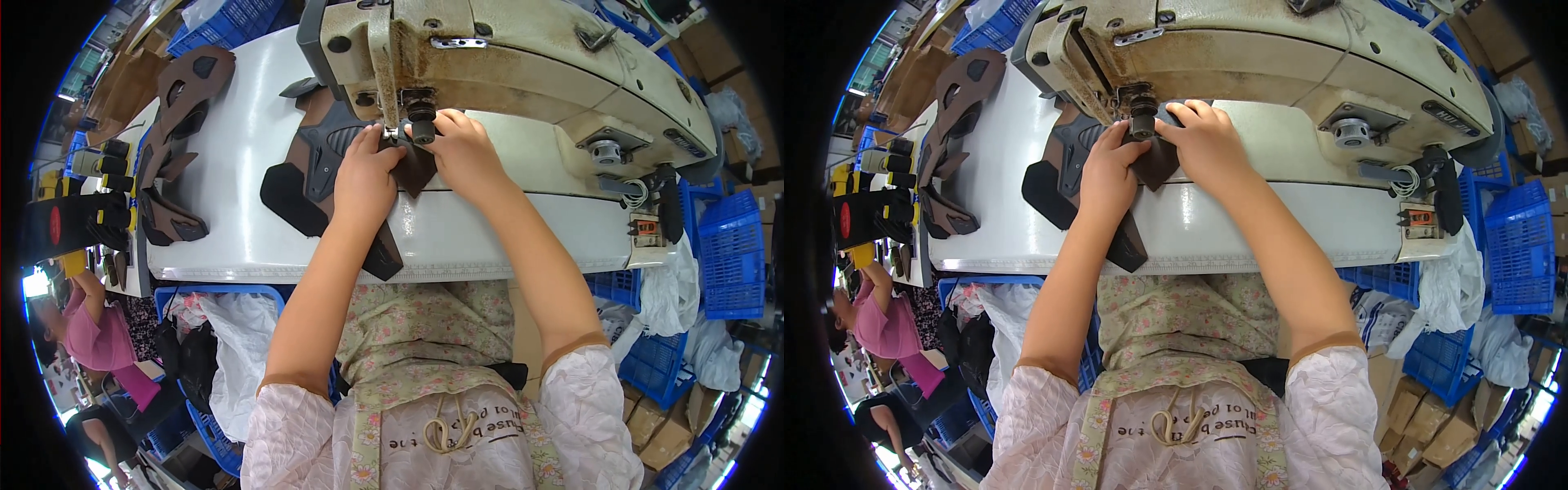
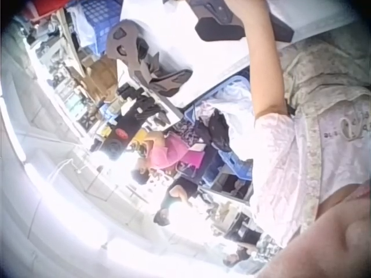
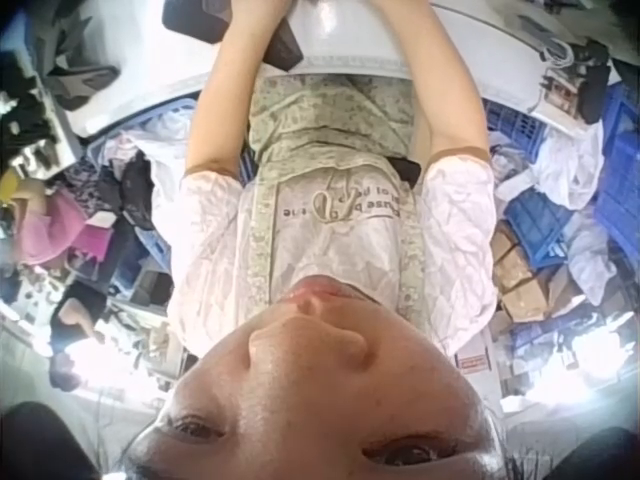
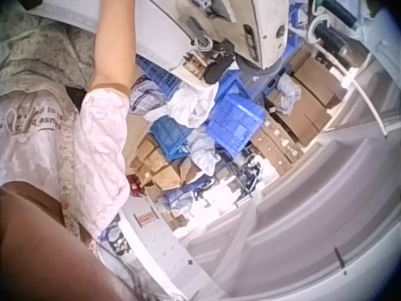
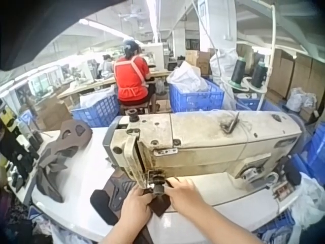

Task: Operating an industrial sewing machine to stitch together brown and black shoe upper components.

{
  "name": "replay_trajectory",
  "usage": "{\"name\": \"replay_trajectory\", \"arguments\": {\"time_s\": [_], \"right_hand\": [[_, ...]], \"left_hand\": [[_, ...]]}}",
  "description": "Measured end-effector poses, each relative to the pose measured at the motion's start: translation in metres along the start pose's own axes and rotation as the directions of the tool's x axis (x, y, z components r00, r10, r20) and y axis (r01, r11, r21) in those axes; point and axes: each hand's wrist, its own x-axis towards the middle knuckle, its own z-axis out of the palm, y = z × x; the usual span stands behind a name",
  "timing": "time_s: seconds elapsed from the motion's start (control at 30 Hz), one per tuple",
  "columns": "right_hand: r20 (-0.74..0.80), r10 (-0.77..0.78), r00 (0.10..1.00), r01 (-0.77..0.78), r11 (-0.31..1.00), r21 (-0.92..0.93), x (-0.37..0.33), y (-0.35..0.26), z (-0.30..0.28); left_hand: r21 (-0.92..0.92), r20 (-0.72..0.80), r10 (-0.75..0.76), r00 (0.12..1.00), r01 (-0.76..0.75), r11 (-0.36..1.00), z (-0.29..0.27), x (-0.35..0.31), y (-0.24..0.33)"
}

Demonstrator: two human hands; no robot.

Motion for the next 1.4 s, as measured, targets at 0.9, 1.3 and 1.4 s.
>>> {"name": "replay_trajectory", "arguments": {"time_s": [0.9, 1.3, 1.4], "right_hand": [[0.299, 0.436, 0.849, -0.511, 0.533, 0.675, -0.029, -0.01, -0.09], [-0.641, 0.711, 0.289, -0.49, 0.685, 0.54, -0.17, 0.225, -0.228], [-0.665, 0.686, 0.295, -0.591, 0.678, 0.438, -0.158, 0.233, -0.242]], "left_hand": [[-0.016, 0.02, -0.015, 1.0, 0.015, 1.0, -0.001, -0.006, -0.009], [-0.093, 0.025, -0.031, 0.999, 0.033, 0.995, -0.001, -0.002, 0.001], [-0.087, 0.026, -0.02, 0.999, 0.022, 0.996, 0.001, -0.004, -0.002]]}}
